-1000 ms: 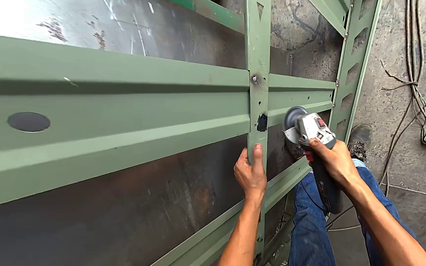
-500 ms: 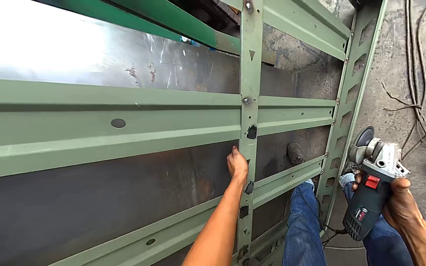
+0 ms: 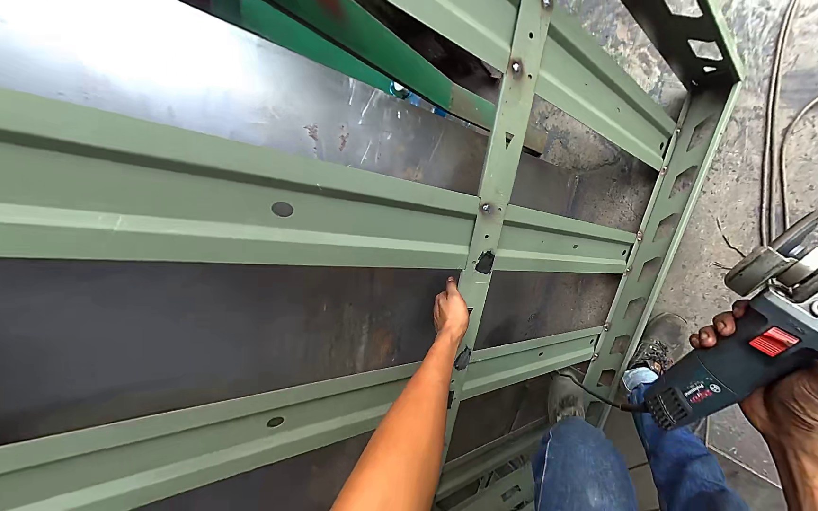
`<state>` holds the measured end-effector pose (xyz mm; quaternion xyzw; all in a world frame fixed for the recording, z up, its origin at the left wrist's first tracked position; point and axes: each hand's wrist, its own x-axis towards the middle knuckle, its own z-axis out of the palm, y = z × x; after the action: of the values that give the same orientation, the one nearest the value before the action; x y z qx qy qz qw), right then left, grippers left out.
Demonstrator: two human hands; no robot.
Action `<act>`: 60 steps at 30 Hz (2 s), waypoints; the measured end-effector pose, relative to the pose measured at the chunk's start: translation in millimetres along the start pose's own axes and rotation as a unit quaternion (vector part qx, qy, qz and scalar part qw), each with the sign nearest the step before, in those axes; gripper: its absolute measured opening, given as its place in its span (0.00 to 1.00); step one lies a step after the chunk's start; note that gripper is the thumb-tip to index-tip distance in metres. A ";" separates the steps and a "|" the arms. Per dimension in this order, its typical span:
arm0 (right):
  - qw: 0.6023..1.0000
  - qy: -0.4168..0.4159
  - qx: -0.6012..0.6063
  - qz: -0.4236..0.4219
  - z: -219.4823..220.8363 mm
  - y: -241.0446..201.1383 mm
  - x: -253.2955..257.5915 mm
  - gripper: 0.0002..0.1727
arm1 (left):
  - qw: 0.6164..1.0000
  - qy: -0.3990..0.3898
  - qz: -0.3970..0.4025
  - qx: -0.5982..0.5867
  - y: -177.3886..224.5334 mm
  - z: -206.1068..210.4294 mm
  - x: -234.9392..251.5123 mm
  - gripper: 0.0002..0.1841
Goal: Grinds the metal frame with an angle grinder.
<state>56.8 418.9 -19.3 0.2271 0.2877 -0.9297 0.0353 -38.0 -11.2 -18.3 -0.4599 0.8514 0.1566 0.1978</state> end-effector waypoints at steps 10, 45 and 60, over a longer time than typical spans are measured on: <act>0.993 0.024 0.107 0.031 144.2 23.1 20.0 0.52 | 1.000 -0.009 0.018 -0.004 0.7 -2.2 0.6 0.47; 0.926 0.173 -0.301 0.148 209.7 175.7 73.0 0.48 | 0.838 0.289 0.461 0.048 67.4 -94.5 -30.3 0.52; 0.842 0.177 -0.476 0.182 211.5 184.7 83.1 0.42 | 0.835 0.400 0.315 0.211 96.3 -56.0 -3.3 0.75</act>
<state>-66.3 154.2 2.8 0.3914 0.6497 -0.5991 0.2563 -128.5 16.9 40.3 -0.1370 0.9674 -0.1702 -0.1277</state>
